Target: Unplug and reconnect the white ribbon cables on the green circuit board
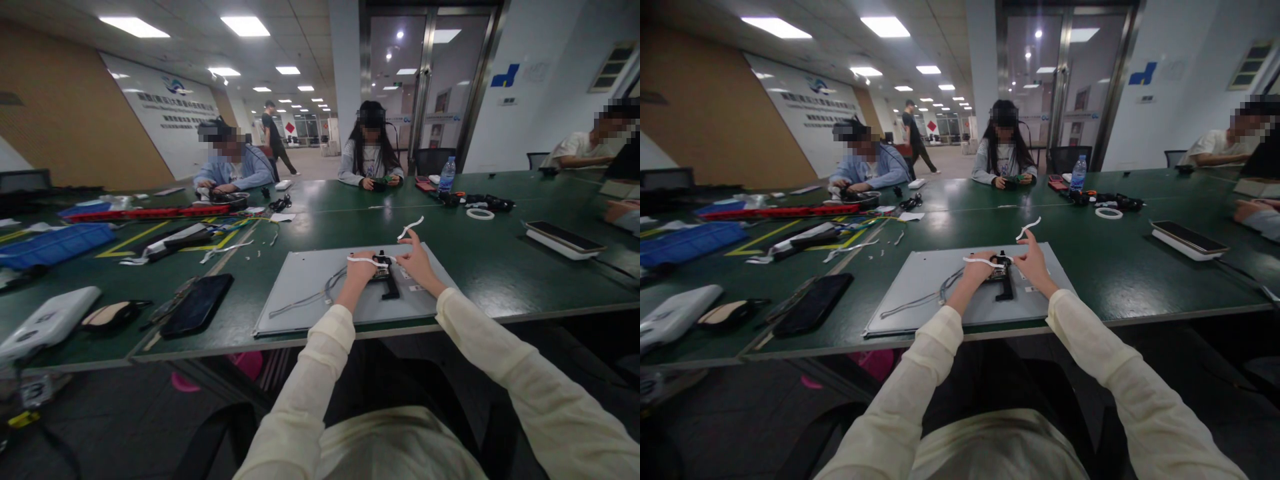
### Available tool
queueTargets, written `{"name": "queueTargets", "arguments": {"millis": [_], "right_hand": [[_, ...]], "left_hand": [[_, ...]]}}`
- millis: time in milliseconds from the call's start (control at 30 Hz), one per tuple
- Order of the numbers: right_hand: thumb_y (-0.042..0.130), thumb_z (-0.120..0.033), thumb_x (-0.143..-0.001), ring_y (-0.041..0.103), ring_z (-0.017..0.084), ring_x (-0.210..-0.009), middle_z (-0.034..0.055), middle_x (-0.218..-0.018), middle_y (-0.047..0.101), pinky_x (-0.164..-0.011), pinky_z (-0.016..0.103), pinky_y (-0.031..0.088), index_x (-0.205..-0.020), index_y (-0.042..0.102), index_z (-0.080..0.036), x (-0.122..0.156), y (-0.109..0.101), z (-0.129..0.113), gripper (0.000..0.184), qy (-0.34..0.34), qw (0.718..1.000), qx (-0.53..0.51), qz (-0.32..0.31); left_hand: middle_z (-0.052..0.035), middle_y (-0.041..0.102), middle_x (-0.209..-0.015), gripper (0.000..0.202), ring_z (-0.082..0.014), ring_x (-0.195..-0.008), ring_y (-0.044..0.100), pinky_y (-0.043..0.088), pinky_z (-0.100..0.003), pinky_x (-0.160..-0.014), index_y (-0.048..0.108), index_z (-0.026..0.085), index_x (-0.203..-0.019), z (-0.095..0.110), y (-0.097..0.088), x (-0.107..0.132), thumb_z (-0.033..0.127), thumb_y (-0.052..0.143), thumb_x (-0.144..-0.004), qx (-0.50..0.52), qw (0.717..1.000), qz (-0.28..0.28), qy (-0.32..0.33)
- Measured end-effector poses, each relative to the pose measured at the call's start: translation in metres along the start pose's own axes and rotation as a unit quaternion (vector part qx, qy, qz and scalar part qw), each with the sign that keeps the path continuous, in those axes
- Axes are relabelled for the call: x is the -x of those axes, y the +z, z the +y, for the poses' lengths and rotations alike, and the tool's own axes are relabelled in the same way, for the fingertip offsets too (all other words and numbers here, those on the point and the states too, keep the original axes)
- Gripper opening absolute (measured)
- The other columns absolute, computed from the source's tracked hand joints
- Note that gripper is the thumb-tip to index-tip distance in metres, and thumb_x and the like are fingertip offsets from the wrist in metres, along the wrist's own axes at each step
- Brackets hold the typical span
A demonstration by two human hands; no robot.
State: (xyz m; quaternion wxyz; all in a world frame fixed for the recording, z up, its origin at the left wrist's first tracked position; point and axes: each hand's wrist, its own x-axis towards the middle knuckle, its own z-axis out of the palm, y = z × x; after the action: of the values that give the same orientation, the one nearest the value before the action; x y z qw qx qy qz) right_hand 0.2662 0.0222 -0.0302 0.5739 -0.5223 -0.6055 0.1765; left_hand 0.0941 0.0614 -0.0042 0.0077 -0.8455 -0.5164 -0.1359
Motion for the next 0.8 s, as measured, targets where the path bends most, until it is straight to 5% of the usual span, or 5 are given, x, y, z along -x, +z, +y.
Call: {"name": "queueTargets", "arguments": {"millis": [433, 800], "right_hand": [[0.054, -0.011, -0.067, 0.053, 0.012, -0.066, 0.0120, -0.122, 0.051, -0.072, 0.033, 0.051, -0.145, 0.029, -0.022, 0.006, 0.000, 0.004, 0.083, -0.034, 0.992, 0.116, -0.044], [0.058, -0.016, -0.072, 0.056, 0.020, -0.085, 0.0150, -0.119, 0.050, -0.080, 0.038, 0.051, -0.147, 0.027, -0.018, 0.005, 0.004, 0.007, 0.080, -0.042, 0.985, 0.158, -0.054]], "left_hand": [[-0.0155, 0.069, -0.104, 0.028, -0.0271, -0.099, 0.063, 0.046, -0.038, -0.088, 0.065, 0.012, -0.105, 0.005, -0.006, 0.002, 0.022, 0.044, -0.091, -0.022, 0.999, -0.032, 0.010], [-0.0094, 0.070, -0.109, 0.030, -0.0238, -0.101, 0.063, 0.047, -0.035, -0.089, 0.063, 0.018, -0.114, 0.005, -0.015, 0.000, 0.027, 0.048, -0.089, -0.027, 0.996, -0.078, 0.020]]}}
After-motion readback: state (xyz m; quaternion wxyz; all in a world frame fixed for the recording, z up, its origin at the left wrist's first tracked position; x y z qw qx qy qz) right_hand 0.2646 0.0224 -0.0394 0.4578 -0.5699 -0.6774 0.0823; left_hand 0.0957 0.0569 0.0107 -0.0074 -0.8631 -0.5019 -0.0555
